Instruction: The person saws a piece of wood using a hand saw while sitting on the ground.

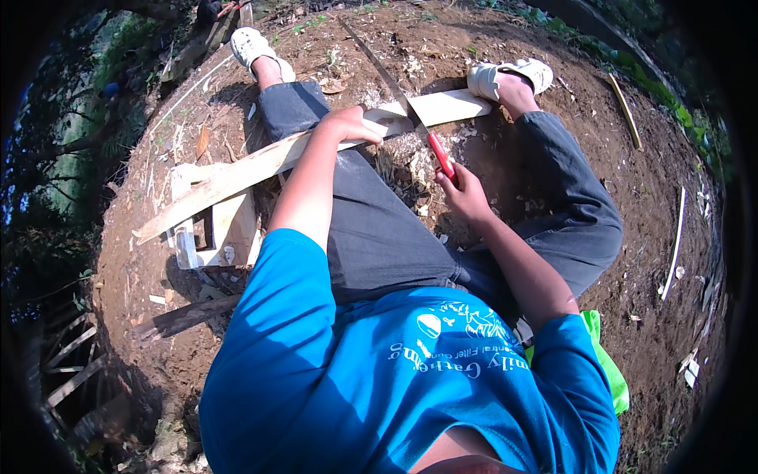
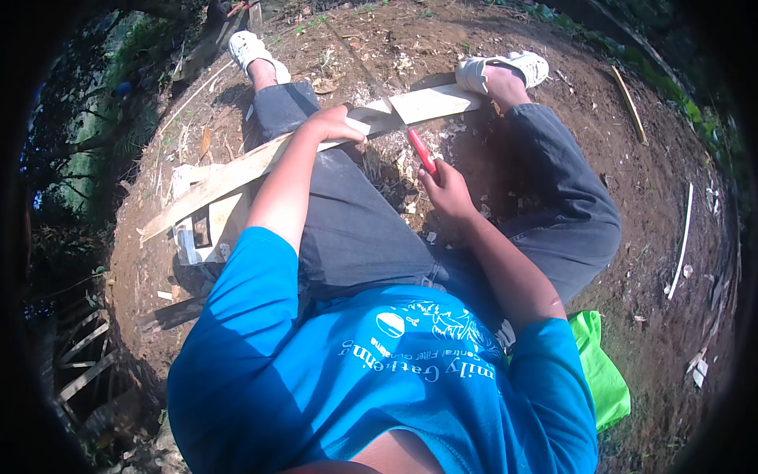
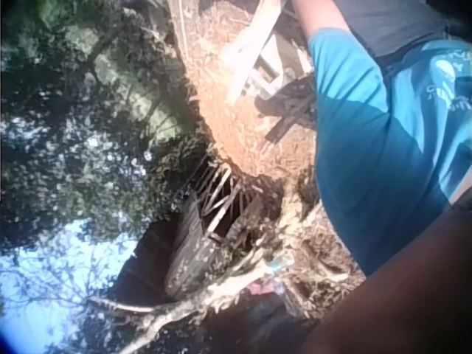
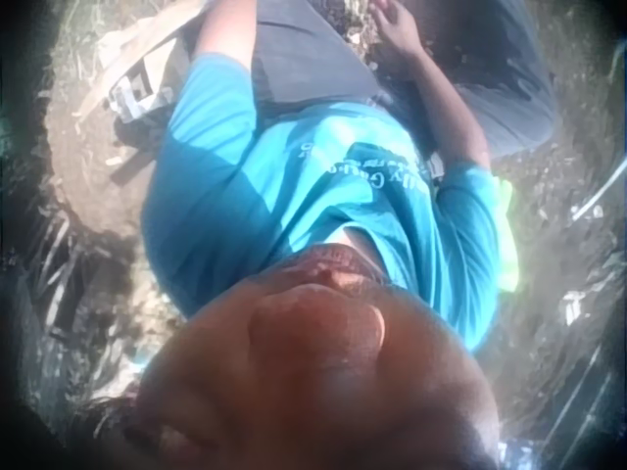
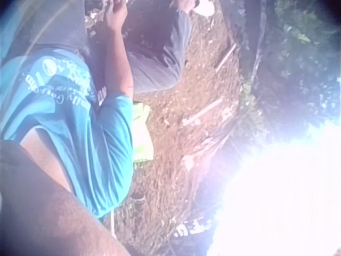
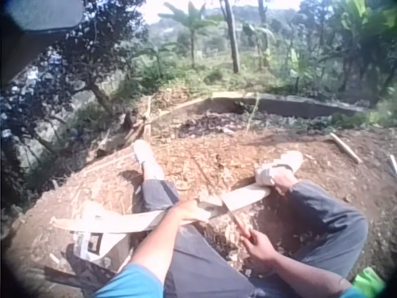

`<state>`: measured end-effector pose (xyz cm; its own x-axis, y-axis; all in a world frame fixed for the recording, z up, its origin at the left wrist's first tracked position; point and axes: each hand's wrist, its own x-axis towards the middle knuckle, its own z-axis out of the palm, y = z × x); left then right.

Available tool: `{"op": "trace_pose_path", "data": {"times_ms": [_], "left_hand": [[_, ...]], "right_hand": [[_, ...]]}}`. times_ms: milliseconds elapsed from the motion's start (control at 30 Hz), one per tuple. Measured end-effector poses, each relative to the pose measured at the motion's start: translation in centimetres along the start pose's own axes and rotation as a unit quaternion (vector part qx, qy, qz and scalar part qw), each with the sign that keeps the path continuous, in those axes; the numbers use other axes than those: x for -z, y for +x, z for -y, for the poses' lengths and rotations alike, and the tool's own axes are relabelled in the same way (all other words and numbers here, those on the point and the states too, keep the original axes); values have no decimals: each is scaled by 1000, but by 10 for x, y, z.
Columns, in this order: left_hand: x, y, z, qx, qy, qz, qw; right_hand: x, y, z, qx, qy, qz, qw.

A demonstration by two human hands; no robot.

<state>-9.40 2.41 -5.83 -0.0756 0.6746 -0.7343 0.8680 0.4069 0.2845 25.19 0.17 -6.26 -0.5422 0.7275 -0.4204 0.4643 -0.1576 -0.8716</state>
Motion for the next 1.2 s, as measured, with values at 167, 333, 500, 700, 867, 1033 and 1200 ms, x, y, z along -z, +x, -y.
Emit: {"op": "trace_pose_path", "data": {"times_ms": [167,333,500,700,867,1033,1200], "left_hand": [[-3,-26,-38,30,102,-82,991],[-38,-34,-56,43,221,-224,948],[-9,-36,-56,-8,183,-157,971],[24,-28,-51,-32,159,-52,985],[41,2,-39,-11,144,7,989],[49,14,-32,-33,145,21,989],[56,-6,-47,-43,160,-83,983]], "right_hand": [[-1,7,21,1,35,-38,999],[-10,4,35,17,-1,-75,997],[-2,8,75,25,-35,-122,992],[30,32,107,-9,-31,-59,998],[34,41,84,28,53,-26,998],[9,42,44,51,191,-24,980],[-6,49,19,50,162,-59,984]]}}
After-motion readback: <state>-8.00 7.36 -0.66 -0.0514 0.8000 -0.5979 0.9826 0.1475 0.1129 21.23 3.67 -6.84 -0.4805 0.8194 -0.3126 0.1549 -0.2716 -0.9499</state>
